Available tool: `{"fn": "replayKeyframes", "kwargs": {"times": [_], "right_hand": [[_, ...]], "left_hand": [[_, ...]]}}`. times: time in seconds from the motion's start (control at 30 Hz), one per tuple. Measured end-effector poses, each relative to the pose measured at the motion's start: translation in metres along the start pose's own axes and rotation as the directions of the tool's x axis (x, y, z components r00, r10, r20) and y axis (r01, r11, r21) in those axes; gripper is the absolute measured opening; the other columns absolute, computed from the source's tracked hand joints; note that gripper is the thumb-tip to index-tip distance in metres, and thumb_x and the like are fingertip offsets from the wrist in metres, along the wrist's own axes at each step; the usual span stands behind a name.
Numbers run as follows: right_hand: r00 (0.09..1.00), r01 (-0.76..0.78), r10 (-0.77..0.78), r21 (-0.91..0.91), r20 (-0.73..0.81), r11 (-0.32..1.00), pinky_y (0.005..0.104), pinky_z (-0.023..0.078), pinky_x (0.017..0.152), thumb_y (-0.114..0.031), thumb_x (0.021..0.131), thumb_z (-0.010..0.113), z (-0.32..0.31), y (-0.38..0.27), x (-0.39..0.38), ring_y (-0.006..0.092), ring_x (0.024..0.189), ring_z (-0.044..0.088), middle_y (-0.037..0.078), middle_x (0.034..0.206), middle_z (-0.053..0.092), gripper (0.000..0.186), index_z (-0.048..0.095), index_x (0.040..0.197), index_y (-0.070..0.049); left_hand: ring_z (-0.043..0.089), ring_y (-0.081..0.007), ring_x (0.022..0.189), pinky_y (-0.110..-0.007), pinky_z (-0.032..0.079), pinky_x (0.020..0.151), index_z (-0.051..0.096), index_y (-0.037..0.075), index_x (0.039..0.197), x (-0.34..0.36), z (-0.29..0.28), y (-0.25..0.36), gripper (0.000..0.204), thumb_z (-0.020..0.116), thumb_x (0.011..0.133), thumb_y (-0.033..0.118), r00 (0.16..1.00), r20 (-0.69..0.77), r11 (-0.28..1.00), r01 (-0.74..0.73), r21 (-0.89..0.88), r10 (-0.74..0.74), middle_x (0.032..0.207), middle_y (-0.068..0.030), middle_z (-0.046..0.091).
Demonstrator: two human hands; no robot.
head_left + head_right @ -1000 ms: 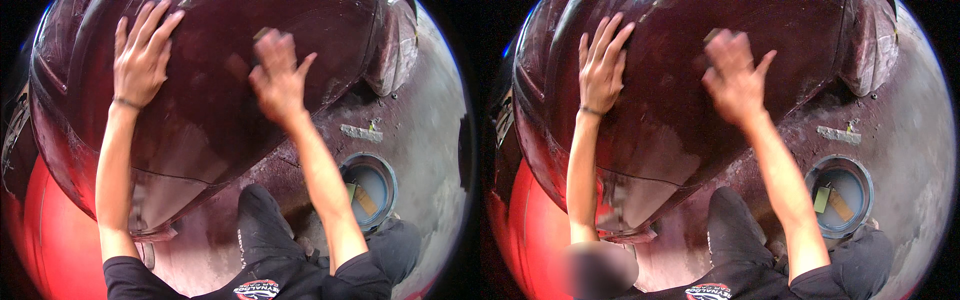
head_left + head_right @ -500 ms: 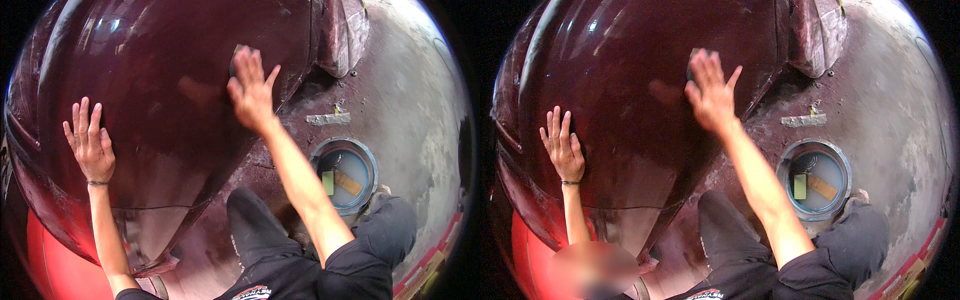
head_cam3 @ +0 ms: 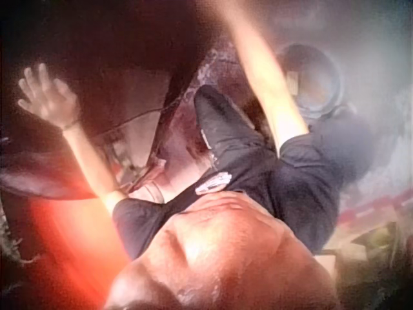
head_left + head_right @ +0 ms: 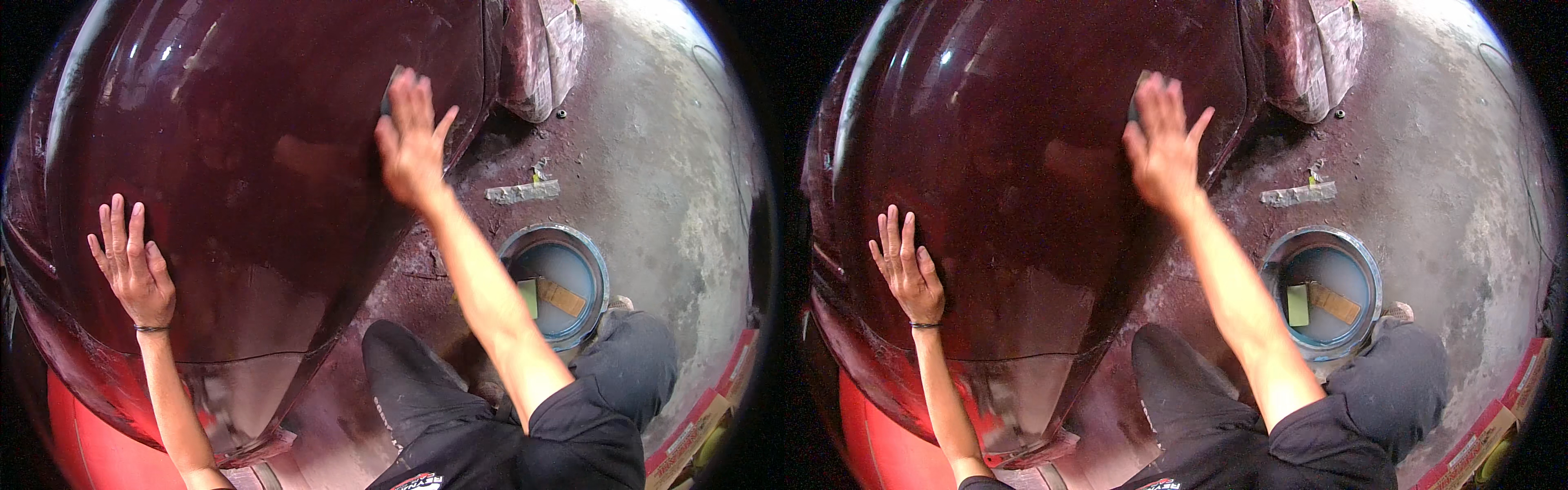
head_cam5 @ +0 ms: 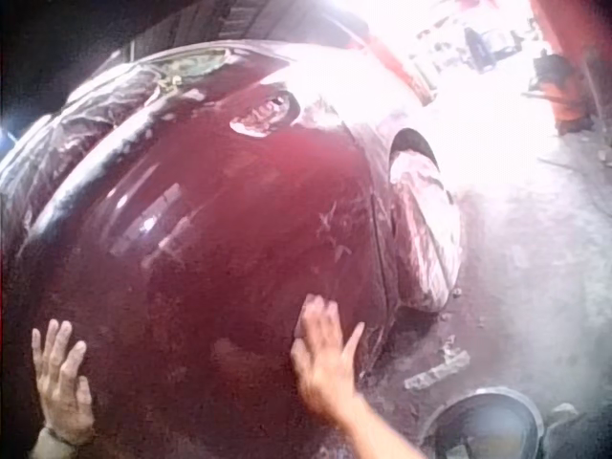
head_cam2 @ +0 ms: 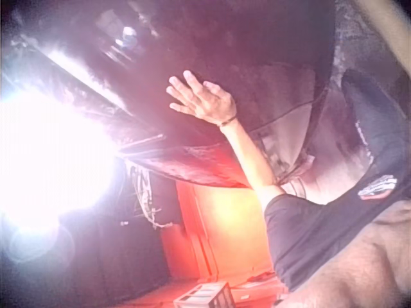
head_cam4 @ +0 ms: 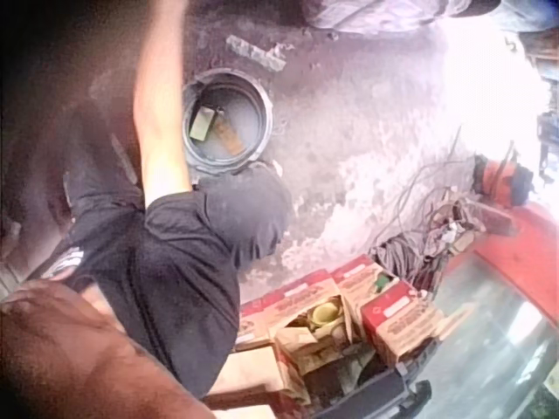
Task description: The person sands the side of a maroon car door with a sanding block, repeatedly dipping it into a bucket of water. The person works on the door panel and around the door handle area.
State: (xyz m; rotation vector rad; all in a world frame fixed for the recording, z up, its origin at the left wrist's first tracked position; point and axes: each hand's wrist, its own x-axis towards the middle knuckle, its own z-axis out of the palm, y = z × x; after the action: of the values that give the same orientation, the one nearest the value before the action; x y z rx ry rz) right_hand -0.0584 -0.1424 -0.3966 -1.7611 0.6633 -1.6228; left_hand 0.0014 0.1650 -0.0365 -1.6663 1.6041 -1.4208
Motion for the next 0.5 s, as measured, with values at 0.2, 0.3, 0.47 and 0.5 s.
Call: {"fn": "replayKeyframes", "kwargs": {"times": [0.2,0.3,0.47,0.5], "right_hand": [[0.980,-0.196,0.198,0.079,-0.020,0.977,0.0836,0.003,0.131,-0.039,0.122,0.044,-0.007,-0.003,0.035,0.0391,0.178,0.010,0.011,0.193,0.017,0.071,0.022,0.184,-0.013],[0.984,-0.078,0.057,0.116,0.170,0.990,0.0802,-0.009,0.132,-0.039,0.117,0.055,0.017,-0.062,-0.088,0.0421,0.178,0.004,0.015,0.193,0.013,0.081,0.021,0.184,-0.010],[0.995,-0.049,0.049,-0.002,0.089,0.999,0.0840,-0.007,0.130,-0.040,0.118,0.054,0.008,-0.018,-0.040,0.0382,0.179,0.007,0.012,0.193,0.015,0.080,0.020,0.185,-0.015],[0.997,-0.074,0.075,-0.021,0.011,0.997,0.0859,-0.002,0.129,-0.038,0.120,0.050,0.003,0.002,0.007,0.0389,0.178,0.008,0.012,0.194,0.014,0.077,0.019,0.185,-0.013]], "left_hand": [[0.038,-0.0304,0.171,-0.057,0.017,0.142,0.058,0.014,0.167,0.003,-0.001,0.002,0.053,0.046,0.116,0.013,1.000,0.022,1.000,-0.016,0.027,0.015,0.180,-0.0089,0.050],[0.038,-0.0308,0.171,-0.057,0.018,0.142,0.058,0.014,0.167,0.002,-0.003,-0.001,0.053,0.047,0.115,0.013,1.000,0.025,1.000,-0.011,0.028,0.010,0.180,-0.0092,0.050],[0.039,-0.0308,0.171,-0.057,0.017,0.143,0.059,0.015,0.166,0.000,-0.003,0.000,0.053,0.048,0.115,0.013,1.000,0.018,0.999,-0.017,0.028,0.017,0.179,-0.0092,0.052],[0.038,-0.0309,0.171,-0.057,0.017,0.142,0.058,0.014,0.167,-0.001,-0.006,0.000,0.053,0.047,0.115,0.013,1.000,0.023,0.999,-0.021,0.040,0.020,0.179,-0.0093,0.051]]}}
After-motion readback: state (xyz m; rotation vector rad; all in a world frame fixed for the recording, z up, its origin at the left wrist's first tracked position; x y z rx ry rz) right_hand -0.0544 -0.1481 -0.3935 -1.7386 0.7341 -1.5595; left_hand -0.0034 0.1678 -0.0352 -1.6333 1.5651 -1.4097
